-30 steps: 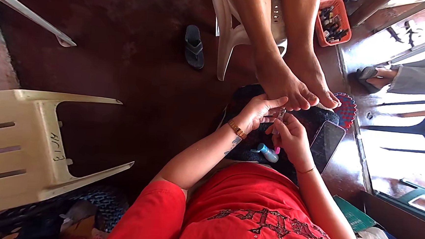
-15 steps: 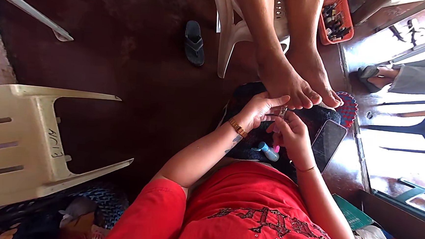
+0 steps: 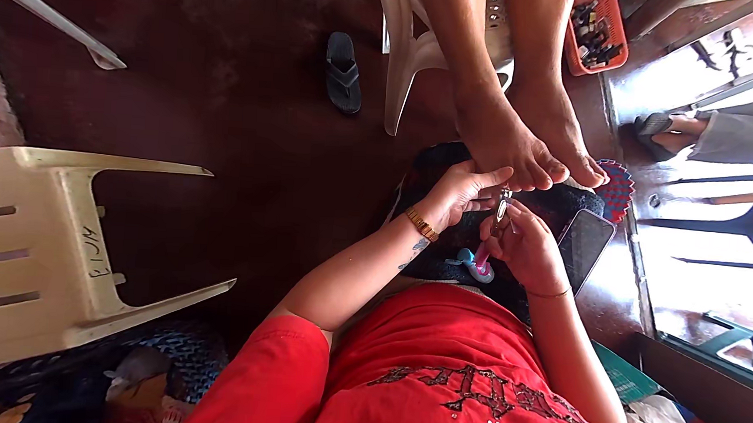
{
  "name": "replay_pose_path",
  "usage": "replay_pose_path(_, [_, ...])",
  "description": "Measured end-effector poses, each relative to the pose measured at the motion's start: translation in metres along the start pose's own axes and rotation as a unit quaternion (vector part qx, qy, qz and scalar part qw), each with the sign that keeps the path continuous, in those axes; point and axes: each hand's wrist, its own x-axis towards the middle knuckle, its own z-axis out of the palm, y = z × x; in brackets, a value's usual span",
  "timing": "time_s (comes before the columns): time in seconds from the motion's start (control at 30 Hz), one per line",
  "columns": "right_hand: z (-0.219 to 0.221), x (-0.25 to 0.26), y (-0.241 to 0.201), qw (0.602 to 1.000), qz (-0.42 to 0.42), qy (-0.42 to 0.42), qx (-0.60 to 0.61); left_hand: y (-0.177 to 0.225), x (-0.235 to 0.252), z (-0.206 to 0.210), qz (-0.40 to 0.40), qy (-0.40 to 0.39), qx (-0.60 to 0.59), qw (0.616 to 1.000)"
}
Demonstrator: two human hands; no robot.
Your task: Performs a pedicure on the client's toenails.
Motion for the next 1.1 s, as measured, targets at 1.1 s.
replay_pose_path(1.1, [0.015,0.008,0.009,0.907,-0.111,0.138,-0.382,0.0,0.0,0.0,0.005,0.006,0.007,1.0])
